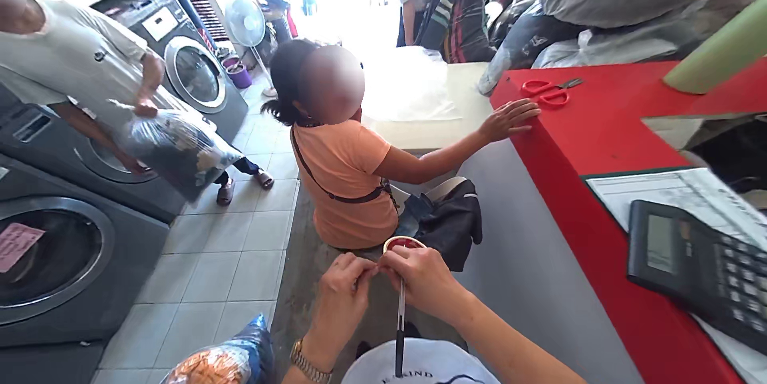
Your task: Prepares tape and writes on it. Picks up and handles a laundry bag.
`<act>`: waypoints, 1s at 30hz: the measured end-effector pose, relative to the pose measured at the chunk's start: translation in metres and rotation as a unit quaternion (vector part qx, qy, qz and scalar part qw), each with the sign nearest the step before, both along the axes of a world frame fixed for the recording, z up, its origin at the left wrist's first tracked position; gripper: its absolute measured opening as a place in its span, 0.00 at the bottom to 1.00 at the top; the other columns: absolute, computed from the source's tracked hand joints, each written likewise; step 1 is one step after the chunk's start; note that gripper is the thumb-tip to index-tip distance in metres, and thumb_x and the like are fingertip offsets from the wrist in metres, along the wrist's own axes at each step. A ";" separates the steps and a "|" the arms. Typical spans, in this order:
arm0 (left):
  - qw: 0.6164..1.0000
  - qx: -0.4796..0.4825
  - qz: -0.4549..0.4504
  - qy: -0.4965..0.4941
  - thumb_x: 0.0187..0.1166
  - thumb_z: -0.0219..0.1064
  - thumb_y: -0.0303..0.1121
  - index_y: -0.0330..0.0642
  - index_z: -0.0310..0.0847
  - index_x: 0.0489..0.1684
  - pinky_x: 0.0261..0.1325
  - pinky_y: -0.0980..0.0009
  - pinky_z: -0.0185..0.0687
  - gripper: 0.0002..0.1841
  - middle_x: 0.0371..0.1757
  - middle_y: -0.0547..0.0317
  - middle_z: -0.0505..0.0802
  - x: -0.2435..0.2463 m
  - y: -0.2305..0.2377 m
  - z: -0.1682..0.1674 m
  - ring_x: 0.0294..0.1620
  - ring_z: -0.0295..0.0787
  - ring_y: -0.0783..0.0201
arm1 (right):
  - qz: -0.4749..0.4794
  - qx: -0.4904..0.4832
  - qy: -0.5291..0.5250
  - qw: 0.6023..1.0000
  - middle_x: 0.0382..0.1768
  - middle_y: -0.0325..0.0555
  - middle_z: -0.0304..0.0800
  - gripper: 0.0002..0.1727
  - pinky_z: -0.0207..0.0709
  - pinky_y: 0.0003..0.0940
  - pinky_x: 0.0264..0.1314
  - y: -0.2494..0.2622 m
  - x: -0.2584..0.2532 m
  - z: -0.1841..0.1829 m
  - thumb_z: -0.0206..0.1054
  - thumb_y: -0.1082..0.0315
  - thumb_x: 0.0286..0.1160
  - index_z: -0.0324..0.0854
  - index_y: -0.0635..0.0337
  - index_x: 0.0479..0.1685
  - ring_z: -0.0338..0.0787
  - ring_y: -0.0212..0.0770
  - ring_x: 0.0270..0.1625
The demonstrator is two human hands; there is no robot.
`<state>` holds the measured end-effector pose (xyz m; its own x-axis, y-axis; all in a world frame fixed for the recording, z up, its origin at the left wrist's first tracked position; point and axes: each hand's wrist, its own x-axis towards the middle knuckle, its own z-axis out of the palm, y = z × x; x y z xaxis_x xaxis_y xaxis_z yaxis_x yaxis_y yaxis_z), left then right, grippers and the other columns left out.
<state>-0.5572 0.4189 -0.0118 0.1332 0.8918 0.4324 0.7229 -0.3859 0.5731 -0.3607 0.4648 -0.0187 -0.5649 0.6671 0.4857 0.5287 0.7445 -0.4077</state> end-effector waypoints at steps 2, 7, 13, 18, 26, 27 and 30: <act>1.000 -0.005 -0.005 -0.024 0.77 0.67 0.35 0.44 0.94 0.37 0.44 0.77 0.87 0.09 0.35 0.63 0.92 -0.004 0.000 0.001 0.37 0.89 0.73 | 0.007 0.010 0.005 1.000 0.26 0.40 0.86 0.07 0.80 0.39 0.21 0.000 -0.006 0.003 0.65 0.65 0.75 0.89 0.52 0.37 0.88 0.40 0.24; 0.883 -0.225 -0.060 -0.408 0.78 0.69 0.27 0.39 0.90 0.41 0.43 0.76 0.86 0.04 0.37 0.64 0.93 -0.025 0.009 -0.022 0.35 0.88 0.74 | 0.018 0.082 0.030 0.996 0.23 0.38 0.81 0.07 0.77 0.33 0.25 0.007 -0.027 -0.006 0.63 0.68 0.78 0.85 0.52 0.34 0.82 0.37 0.25; 0.772 -0.213 0.063 -0.595 0.86 0.62 0.32 0.41 0.84 0.49 0.45 0.75 0.85 0.07 0.35 0.65 0.89 -0.029 0.017 -0.051 0.34 0.86 0.73 | 0.000 -0.051 0.172 0.984 0.32 0.44 0.91 0.09 0.88 0.32 0.39 0.043 -0.049 -0.011 0.65 0.68 0.81 0.90 0.61 0.41 0.90 0.35 0.34; 0.841 -0.164 0.168 -0.487 0.89 0.59 0.32 0.43 0.80 0.53 0.49 0.73 0.84 0.06 0.41 0.66 0.87 -0.060 -0.002 -0.054 0.39 0.84 0.73 | 0.049 -0.173 0.245 0.953 0.37 0.42 0.93 0.09 0.84 0.23 0.33 0.062 -0.067 -0.015 0.69 0.68 0.81 0.90 0.64 0.47 0.87 0.27 0.31; 0.852 -0.121 0.381 -0.338 0.76 0.64 0.29 0.38 0.80 0.31 0.35 0.73 0.74 0.06 0.35 0.58 0.81 -0.093 -0.039 -0.067 0.32 0.77 0.70 | 0.218 -0.195 0.200 0.935 0.37 0.44 0.92 0.10 0.82 0.19 0.36 0.042 -0.141 -0.028 0.69 0.68 0.81 0.91 0.67 0.46 0.86 0.25 0.33; 0.849 -0.125 0.385 -0.340 0.76 0.62 0.28 0.38 0.78 0.31 0.34 0.73 0.71 0.05 0.33 0.59 0.80 -0.103 -0.045 -0.071 0.30 0.75 0.70 | 0.231 -0.186 0.190 0.936 0.36 0.45 0.92 0.11 0.81 0.18 0.36 0.039 -0.149 -0.026 0.69 0.67 0.82 0.91 0.67 0.46 0.86 0.24 0.33; 0.829 -0.144 0.399 -0.365 0.80 0.60 0.29 0.38 0.78 0.34 0.32 0.71 0.69 0.06 0.27 0.61 0.77 -0.136 -0.062 -0.088 0.26 0.72 0.70 | 0.267 -0.169 0.158 0.936 0.36 0.45 0.92 0.11 0.80 0.16 0.38 0.035 -0.176 -0.022 0.69 0.67 0.81 0.92 0.66 0.45 0.86 0.23 0.34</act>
